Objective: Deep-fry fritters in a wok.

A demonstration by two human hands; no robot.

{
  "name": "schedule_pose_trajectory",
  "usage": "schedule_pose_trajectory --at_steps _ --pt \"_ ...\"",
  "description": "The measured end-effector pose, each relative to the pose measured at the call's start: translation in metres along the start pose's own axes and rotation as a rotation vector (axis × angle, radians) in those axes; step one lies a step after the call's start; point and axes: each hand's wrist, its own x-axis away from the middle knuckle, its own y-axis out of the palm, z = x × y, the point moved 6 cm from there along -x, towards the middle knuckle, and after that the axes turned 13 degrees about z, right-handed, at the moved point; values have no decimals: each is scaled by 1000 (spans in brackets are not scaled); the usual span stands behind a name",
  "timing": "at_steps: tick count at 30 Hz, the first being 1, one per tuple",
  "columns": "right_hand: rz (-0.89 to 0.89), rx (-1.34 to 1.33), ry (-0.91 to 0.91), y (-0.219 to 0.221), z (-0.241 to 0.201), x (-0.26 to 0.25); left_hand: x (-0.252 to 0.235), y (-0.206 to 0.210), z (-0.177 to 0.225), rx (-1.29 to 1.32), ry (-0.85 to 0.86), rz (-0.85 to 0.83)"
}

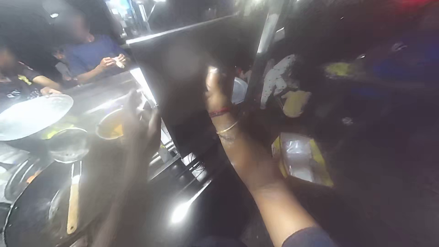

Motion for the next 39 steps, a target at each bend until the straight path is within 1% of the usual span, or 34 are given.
schedule_pose_trajectory --at_steps 1,2,3,4,5,6,7,8,10,12,13,14,15,16,17,19,20,21,22,23,25,27,30,32,33,35,36,37,38,39 --pt "5 33 61 -6 20 -4 37 -3 -5 92 -10 68" --pt "4 69 111 -16 38 -6 77 3 -12 225 -56 58" --pt "4 110 127 -27 50 -6 121 18 -22 347 -162 -39" --pt "-6 158 129 -39 61 -5 165 41 -36 453 -325 -213" --pt "-25 203 129 -50 74 -4 209 67 -53 509 -534 -424" --pt "-28 194 161 -56 89 -6 250 93 -77 517 -775 -607" --pt "-47 177 181 -61 102 -9 282 118 -102 478 -957 -723" --pt "-92 165 175 -69 111 -11 304 141 -126 396 -1067 -797" --pt "-239 178 115 -100 115 -12 328 180 -173 190 -1183 -870" --pt "-382 174 139 -151 114 -5 345 215 -214 2 -1181 -905" --pt "-437 105 209 -178 120 -5 354 227 -229 -34 -1165 -908" --pt "-435 44 289 -207 130 -6 363 235 -238 -35 -1133 -879" --pt "-372 28 360 -241 143 -7 365 240 -238 -25 -1086 -855" --pt "-277 52 421 -279 158 -7 363 244 -231 -41 -1087 -863" --pt "-157 102 468 -319 174 -5 357 246 -218 -43 -1132 -841" --pt "76 202 532 -399 205 8 355 246 -212 32 -955 -787" --pt "160 242 564 -435 217 18 349 249 -202 -24 -994 -796" --pt "228 273 605 -467 228 30 348 254 -202 -102 -1054 -776" --pt "289 296 652 -496 237 44 356 258 -214 -116 -1049 -717" --pt "356 313 701 -520 246 58 364 260 -225 -60 -1066 -645" --pt "465 335 787 -558 260 88 372 258 -232 120 -1191 -515" --pt "505 349 865 -578 270 112 377 257 -236 196 -1257 -457" --pt "483 381 917 -582 283 131 384 254 -237 169 -1313 -458" --pt "446 386 926 -573 289 130 392 254 -243 93 -1313 -558" --pt "414 394 928 -565 291 128 391 248 -239 39 -1278 -617" --pt "319 423 937 -549 296 123 390 224 -220 56 -1281 -613" --pt "271 433 944 -541 300 119 393 212 -210 126 -1287 -614" --pt "231 444 947 -534 307 114 401 199 -201 219 -1286 -665" --pt "192 455 951 -527 315 111 410 181 -194 269 -1247 -780" --pt "144 462 961 -520 324 108 420 159 -187 234 -1184 -938"
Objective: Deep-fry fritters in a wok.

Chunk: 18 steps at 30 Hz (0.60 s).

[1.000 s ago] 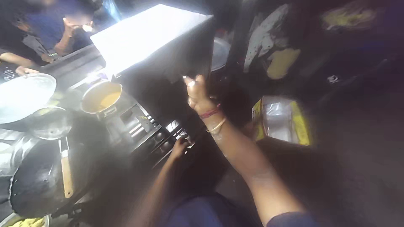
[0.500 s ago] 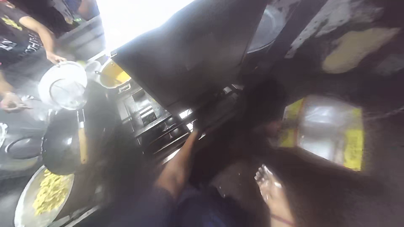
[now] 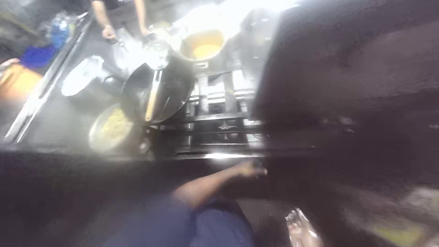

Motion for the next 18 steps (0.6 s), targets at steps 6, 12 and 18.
schedule_pose_trajectory --at_steps 6,12,18 --pt "-366 325 15 99 23 11 136 -86 -123 -227 -208 61" --pt "-643 753 2 208 110 94 294 -214 -238 68 -462 712" --pt "-1073 1123 -261 305 217 208 425 -265 -330 460 -444 1085"
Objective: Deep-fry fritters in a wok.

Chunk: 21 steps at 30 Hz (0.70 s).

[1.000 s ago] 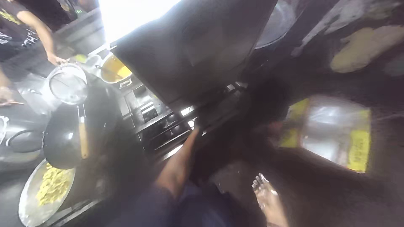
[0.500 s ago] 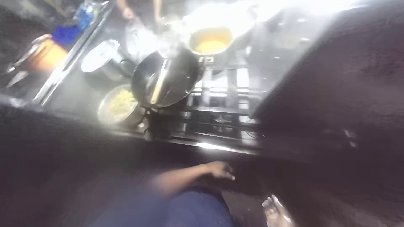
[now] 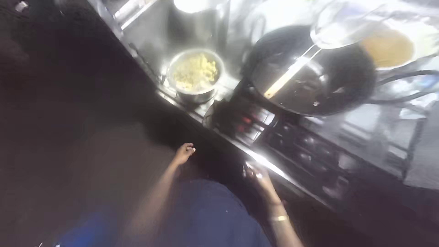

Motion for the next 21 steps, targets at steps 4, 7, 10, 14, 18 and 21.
schedule_pose_trajectory --at_steps 4,7,10,14,18,21 --pt "-10 328 -146 94 -44 -25 -12 -68 -61 211 -94 13" --pt "71 441 -35 142 -48 -44 -24 -117 -109 390 -183 97" --pt "123 544 -24 158 -38 -64 -33 -150 -165 532 -333 253" --pt "150 627 97 187 -51 -56 -23 -180 -222 614 -524 389" --pt "113 714 24 202 -63 -63 -19 -188 -241 616 -600 378" --pt "212 678 -23 198 -70 -60 -23 -196 -230 627 -569 363"
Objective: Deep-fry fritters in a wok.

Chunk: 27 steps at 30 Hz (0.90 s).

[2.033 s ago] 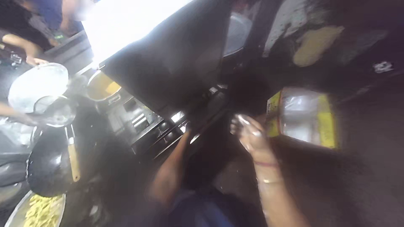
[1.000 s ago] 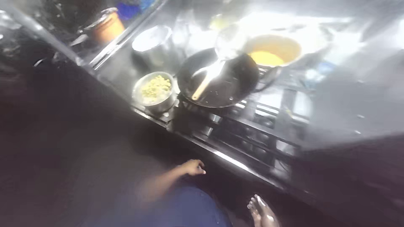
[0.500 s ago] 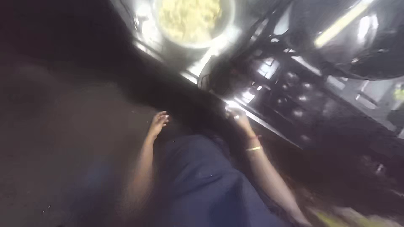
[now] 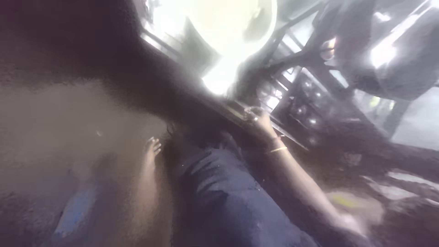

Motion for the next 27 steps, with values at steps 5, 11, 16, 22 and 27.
schedule_pose_trajectory --at_steps 5,11,16,22,27 --pt "-16 -40 8 -9 8 -4 2 28 58 -20 132 -94" --pt "236 -59 73 -10 14 -21 16 76 144 -131 289 -195" --pt "263 -123 -64 -17 -22 -40 38 132 208 -295 475 -347" --pt "72 -573 -513 -34 -196 -53 83 204 298 -374 711 -585" --pt "6 166 -392 12 -282 -157 123 260 361 -325 801 -757"
